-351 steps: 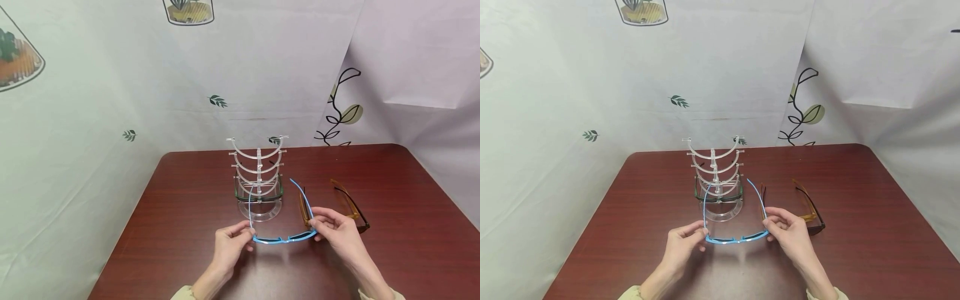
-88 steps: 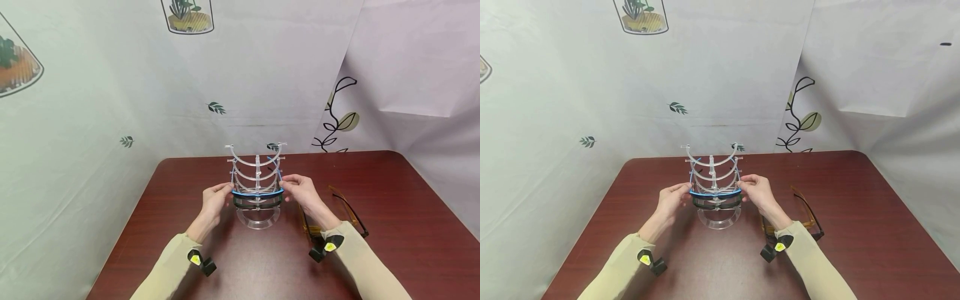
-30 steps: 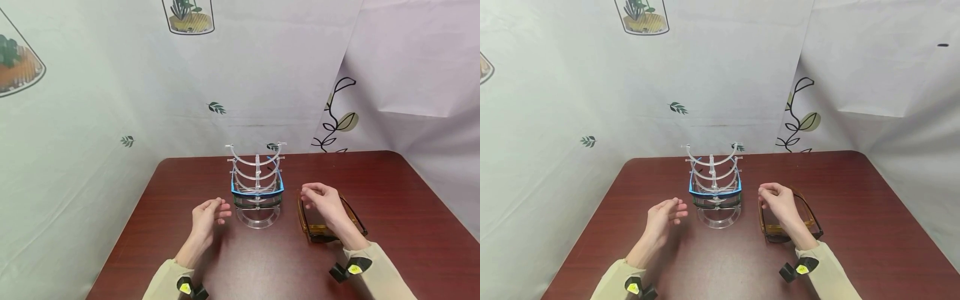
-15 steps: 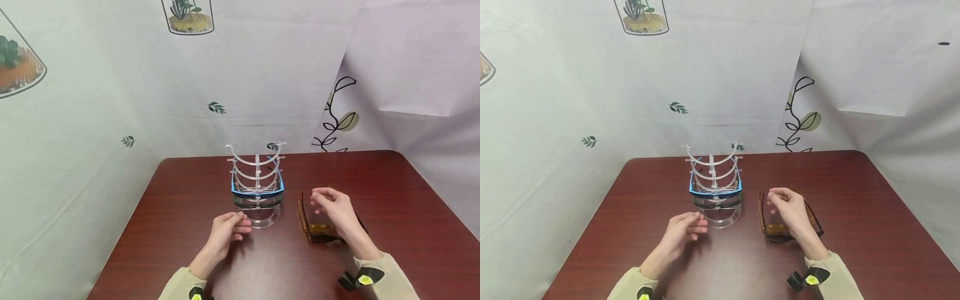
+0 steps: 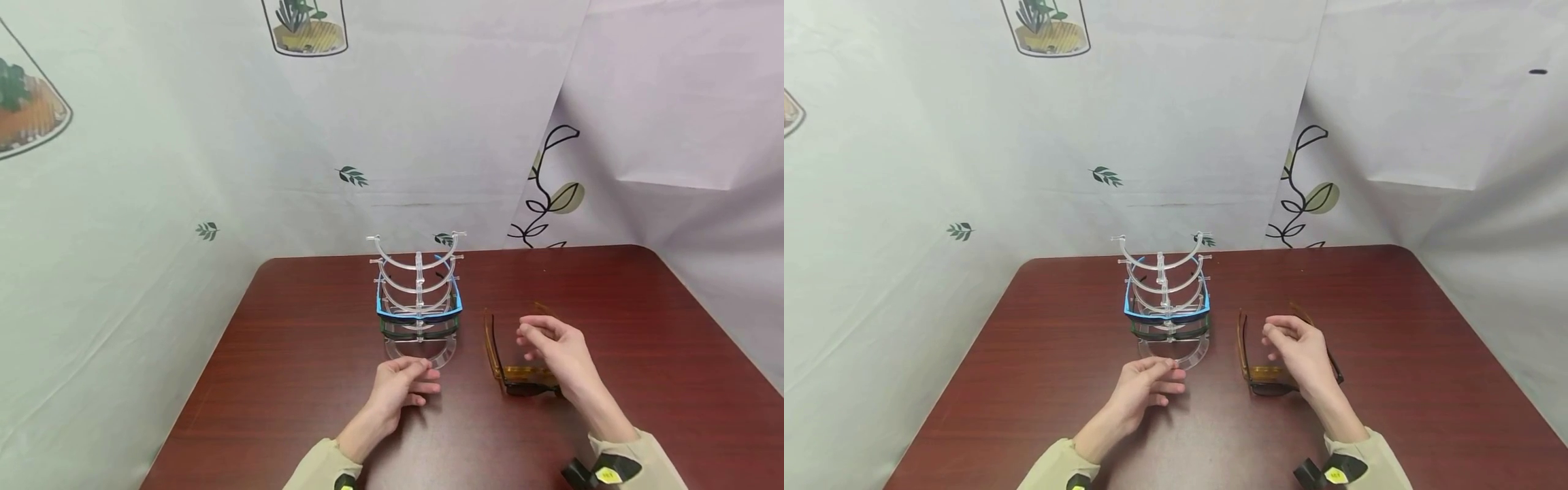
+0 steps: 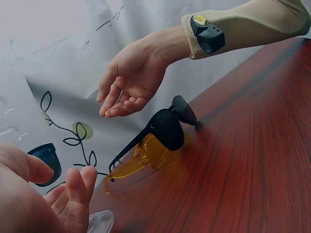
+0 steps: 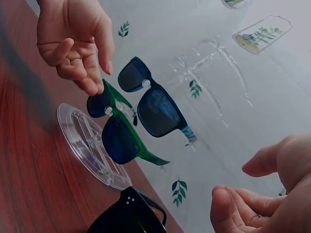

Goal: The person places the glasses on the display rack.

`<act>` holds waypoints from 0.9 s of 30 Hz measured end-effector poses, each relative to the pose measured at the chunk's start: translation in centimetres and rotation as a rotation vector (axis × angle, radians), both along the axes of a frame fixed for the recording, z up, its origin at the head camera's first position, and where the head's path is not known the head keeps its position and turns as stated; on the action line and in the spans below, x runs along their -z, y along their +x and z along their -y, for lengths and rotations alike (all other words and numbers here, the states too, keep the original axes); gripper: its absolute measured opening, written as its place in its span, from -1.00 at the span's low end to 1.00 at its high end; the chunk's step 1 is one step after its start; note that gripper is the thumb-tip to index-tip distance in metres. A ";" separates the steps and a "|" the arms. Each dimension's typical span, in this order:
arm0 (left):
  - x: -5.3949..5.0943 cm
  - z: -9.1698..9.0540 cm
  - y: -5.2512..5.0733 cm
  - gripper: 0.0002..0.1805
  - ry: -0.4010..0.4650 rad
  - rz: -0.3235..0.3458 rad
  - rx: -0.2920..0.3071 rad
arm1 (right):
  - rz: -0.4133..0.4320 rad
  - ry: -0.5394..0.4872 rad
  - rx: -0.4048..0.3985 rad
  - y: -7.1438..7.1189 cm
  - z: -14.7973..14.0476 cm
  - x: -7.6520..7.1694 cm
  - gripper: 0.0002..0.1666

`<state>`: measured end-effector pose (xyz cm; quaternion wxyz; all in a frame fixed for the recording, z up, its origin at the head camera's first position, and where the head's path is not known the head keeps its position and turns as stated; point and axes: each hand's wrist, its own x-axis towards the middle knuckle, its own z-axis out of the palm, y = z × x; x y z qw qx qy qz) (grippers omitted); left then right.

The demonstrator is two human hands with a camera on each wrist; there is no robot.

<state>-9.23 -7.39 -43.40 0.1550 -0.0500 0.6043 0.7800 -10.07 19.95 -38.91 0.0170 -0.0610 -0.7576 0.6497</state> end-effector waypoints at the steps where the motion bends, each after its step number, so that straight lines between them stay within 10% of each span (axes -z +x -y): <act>1: 0.1 -0.2 0.0 -0.75 -0.003 0.001 0.001 | 0.000 -0.002 0.003 0.1 -0.1 0.0 -0.56; 27: 1.3 -4.1 0.7 -0.78 -0.014 0.026 0.018 | -0.057 -0.078 0.081 2.7 -1.7 0.8 -0.84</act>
